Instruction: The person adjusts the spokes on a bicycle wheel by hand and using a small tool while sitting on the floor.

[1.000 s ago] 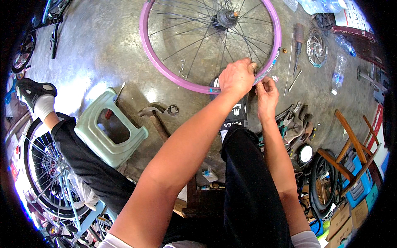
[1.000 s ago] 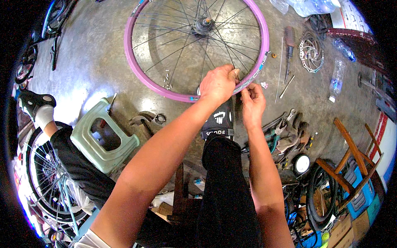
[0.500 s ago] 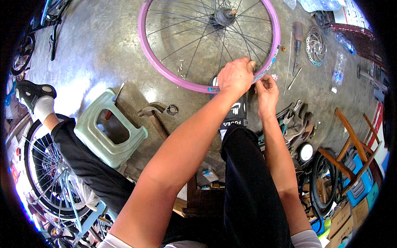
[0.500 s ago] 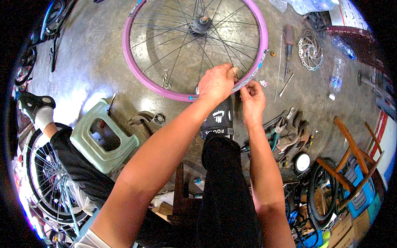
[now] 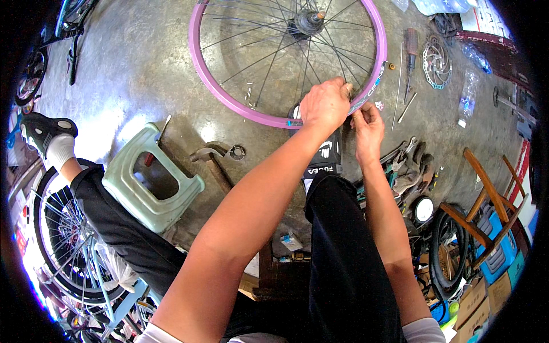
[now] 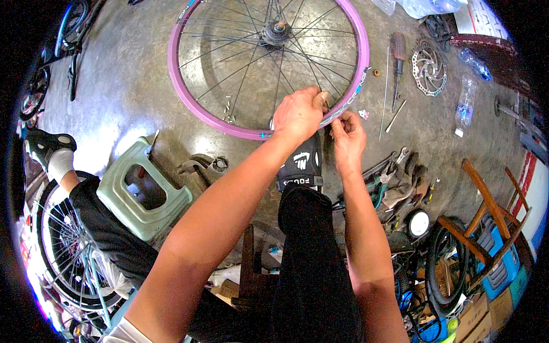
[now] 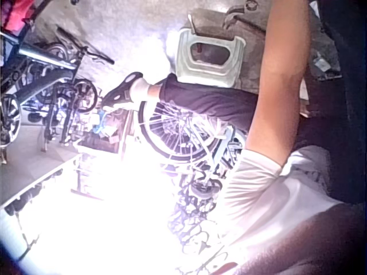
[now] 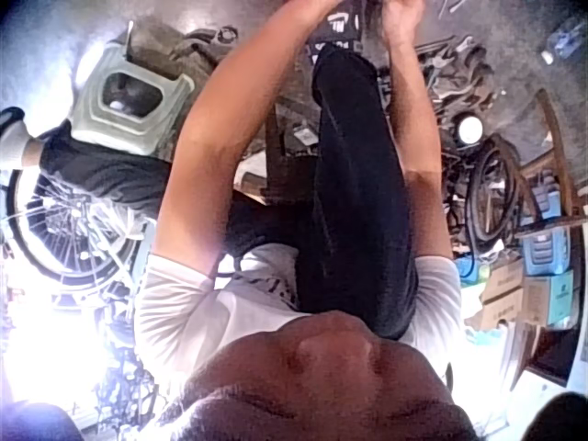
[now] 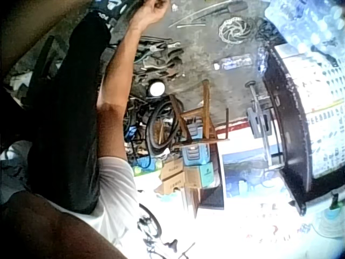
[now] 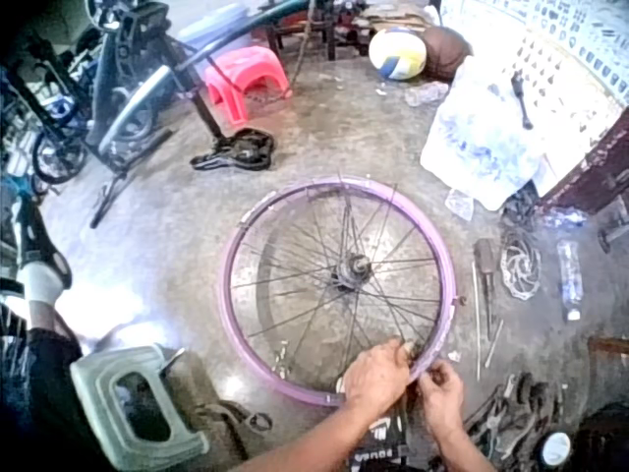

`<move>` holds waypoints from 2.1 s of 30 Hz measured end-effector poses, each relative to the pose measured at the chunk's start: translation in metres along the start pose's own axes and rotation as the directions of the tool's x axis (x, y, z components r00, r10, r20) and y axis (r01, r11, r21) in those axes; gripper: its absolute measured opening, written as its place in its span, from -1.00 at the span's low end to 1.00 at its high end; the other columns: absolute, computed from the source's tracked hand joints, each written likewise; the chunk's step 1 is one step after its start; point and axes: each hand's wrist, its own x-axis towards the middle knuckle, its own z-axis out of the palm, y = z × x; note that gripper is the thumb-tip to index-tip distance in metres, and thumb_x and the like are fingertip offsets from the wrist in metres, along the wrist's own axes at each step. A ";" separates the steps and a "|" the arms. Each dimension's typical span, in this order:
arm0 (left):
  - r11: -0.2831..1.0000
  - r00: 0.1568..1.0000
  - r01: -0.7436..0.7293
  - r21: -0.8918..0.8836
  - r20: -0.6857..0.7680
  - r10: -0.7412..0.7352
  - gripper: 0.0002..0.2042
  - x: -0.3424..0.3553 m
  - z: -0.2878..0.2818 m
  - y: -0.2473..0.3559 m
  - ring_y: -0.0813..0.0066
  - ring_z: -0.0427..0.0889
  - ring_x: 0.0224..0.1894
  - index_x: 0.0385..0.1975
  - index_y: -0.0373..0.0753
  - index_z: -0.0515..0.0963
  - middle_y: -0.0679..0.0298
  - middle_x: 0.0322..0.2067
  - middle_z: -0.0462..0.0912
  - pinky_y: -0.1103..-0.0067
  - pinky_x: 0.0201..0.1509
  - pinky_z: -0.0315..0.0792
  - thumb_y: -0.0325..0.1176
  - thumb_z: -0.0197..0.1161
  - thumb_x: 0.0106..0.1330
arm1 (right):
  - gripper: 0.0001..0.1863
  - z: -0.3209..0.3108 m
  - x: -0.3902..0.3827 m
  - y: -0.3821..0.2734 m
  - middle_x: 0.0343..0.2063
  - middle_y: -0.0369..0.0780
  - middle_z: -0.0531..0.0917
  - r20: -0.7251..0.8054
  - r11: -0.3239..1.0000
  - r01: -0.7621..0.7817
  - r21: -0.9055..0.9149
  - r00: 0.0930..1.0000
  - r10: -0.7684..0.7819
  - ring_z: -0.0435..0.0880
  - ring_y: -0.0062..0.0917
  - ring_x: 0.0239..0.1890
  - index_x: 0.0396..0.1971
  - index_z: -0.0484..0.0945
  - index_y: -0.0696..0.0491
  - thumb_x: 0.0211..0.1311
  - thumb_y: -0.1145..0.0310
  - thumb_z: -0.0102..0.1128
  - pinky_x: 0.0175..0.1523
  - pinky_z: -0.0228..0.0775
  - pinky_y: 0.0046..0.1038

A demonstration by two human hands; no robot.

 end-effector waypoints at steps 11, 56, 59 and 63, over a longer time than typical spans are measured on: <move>1.000 1.000 -0.010 -0.006 -0.001 0.010 -0.66 -0.001 0.001 0.000 -0.04 0.72 -0.07 -0.20 -0.17 0.68 0.12 -0.23 0.79 0.14 0.03 0.54 -0.05 0.09 0.49 | -0.86 0.001 -0.002 0.002 -0.44 -0.42 0.57 -0.004 0.998 0.030 0.060 1.000 -0.030 0.45 -0.77 -0.45 -0.13 0.58 0.13 0.39 0.48 0.32 -0.35 0.33 -0.64; 0.809 0.869 -0.490 0.326 0.257 0.423 -0.78 -0.006 -0.040 0.009 -0.12 0.73 -0.16 -0.08 -0.19 0.51 -0.04 -0.28 0.74 0.05 -0.13 0.58 -0.22 0.19 0.42 | -0.80 0.013 -0.025 -0.045 -0.36 -0.32 0.64 -0.008 0.994 0.084 0.067 0.996 -0.083 0.53 -0.70 -0.36 -0.11 0.57 0.14 0.42 0.36 0.31 -0.25 0.40 -0.59; 0.796 0.871 -0.489 0.358 0.261 0.417 -0.78 -0.007 -0.038 0.011 -0.13 0.74 -0.20 -0.11 -0.22 0.50 -0.07 -0.32 0.74 0.05 -0.17 0.60 -0.22 0.18 0.40 | -0.81 0.014 -0.025 -0.042 -0.36 -0.33 0.64 -0.009 0.993 0.086 0.083 0.996 -0.085 0.53 -0.72 -0.36 -0.11 0.56 0.13 0.42 0.37 0.31 -0.24 0.39 -0.59; 0.780 0.866 -0.495 0.382 0.282 0.412 -0.76 -0.009 -0.038 0.016 -0.15 0.76 -0.23 -0.14 -0.27 0.48 -0.11 -0.34 0.74 0.06 -0.18 0.61 -0.24 0.17 0.34 | -0.83 0.014 -0.025 -0.040 -0.36 -0.34 0.63 -0.013 0.991 0.090 0.096 0.996 -0.089 0.51 -0.74 -0.36 -0.12 0.56 0.13 0.42 0.40 0.30 -0.25 0.38 -0.60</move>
